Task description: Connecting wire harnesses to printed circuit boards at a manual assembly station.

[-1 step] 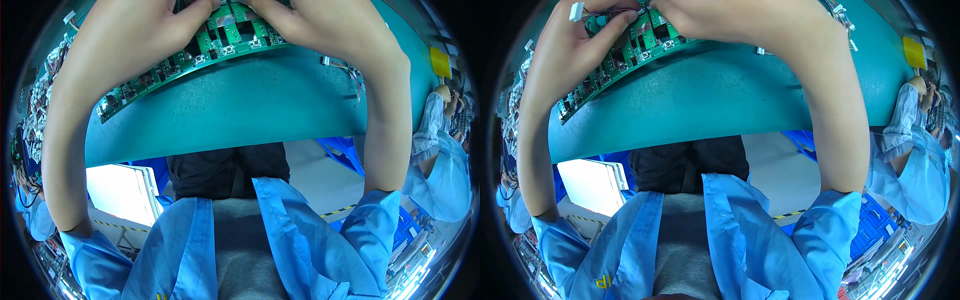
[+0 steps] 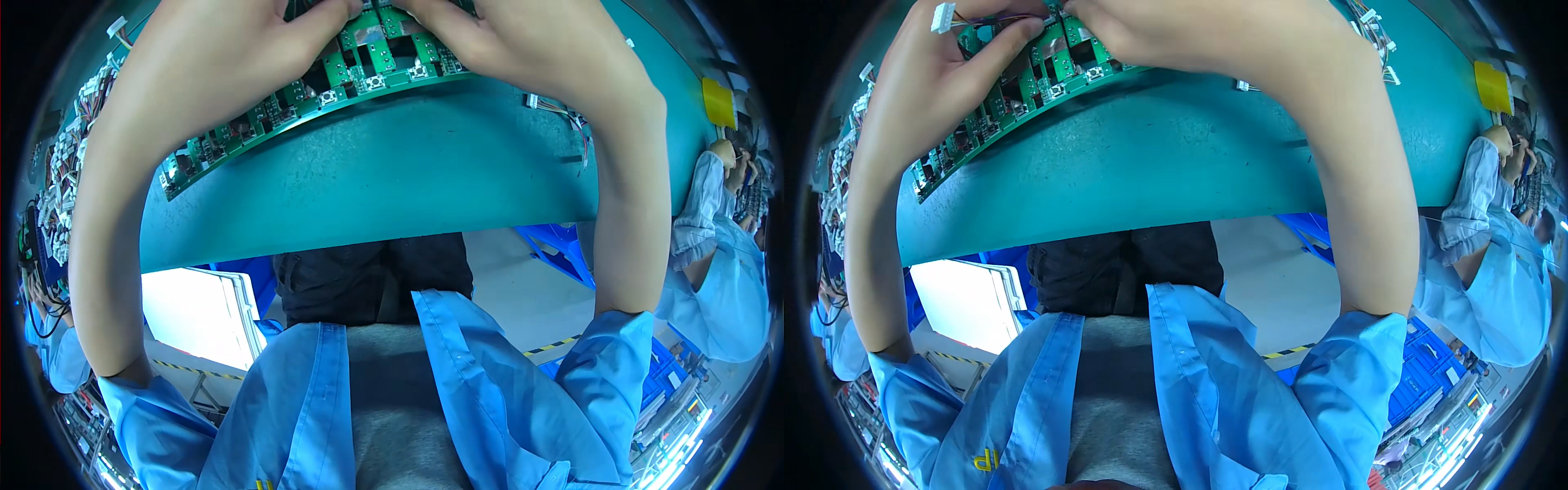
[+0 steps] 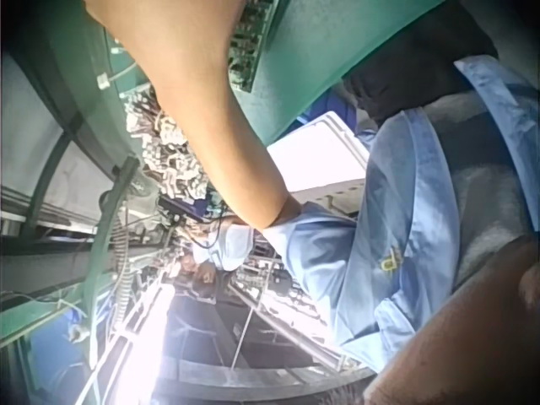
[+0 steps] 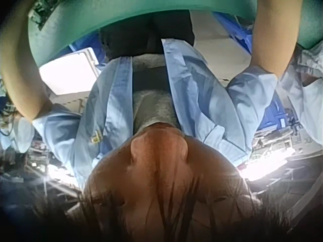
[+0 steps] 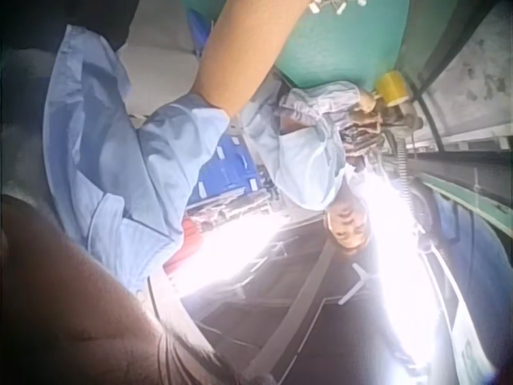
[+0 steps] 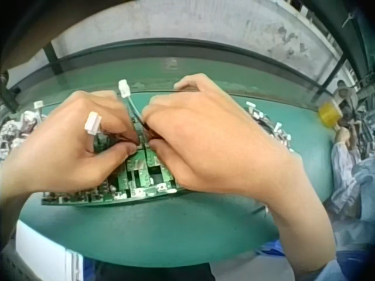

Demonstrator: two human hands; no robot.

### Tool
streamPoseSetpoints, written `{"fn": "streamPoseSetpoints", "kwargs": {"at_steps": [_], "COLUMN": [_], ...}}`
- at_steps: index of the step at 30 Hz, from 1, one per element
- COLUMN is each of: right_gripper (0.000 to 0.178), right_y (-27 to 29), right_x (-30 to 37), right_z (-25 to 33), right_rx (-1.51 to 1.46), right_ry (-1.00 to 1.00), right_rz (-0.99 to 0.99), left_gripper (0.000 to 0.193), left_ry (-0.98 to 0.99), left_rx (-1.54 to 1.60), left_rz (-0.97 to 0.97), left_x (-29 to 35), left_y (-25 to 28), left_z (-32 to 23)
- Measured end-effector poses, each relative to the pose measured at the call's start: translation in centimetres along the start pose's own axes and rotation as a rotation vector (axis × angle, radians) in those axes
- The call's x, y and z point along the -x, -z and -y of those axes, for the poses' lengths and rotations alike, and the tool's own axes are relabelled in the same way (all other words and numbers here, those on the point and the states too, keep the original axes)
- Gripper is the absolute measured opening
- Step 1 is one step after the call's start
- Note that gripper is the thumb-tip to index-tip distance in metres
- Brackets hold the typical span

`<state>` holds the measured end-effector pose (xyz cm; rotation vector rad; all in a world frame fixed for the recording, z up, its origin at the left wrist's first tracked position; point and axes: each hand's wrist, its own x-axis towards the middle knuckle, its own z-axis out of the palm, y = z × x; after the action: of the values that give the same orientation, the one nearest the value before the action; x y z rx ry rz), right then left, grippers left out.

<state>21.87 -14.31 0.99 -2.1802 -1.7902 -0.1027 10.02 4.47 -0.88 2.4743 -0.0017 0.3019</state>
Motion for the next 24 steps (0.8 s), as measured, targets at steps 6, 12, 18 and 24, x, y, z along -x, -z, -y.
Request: {"fn": "streamPoseSetpoints", "kwargs": {"at_steps": [6,12,18,24], "right_gripper": [0.006,0.005,0.004,0.003], "right_y": [-1.6,-1.3,-1.5,-1.5], "right_x": [0.8,-0.6,-1.2,-1.2], "right_z": [-1.5,0.7,1.8,1.5], "right_rx": [0.431,0.268,0.074,-0.124], "right_ry": [0.474,0.300,0.096,-0.099], "right_rz": [-0.305,-0.249,-0.197,-0.137], "left_gripper": [0.003,0.003,0.004,0.004], "left_ry": [0.014,0.033,0.144,0.099], "left_rx": [0.030,0.076,0.009,-0.131], "left_rz": [0.002,0.001,0.000,-0.006], "left_x": [0.2,0.5,0.6,1.3], "left_y": [0.5,0.8,2.1,2.1], "left_z": [-0.5,-0.7,-1.8,0.4]}}
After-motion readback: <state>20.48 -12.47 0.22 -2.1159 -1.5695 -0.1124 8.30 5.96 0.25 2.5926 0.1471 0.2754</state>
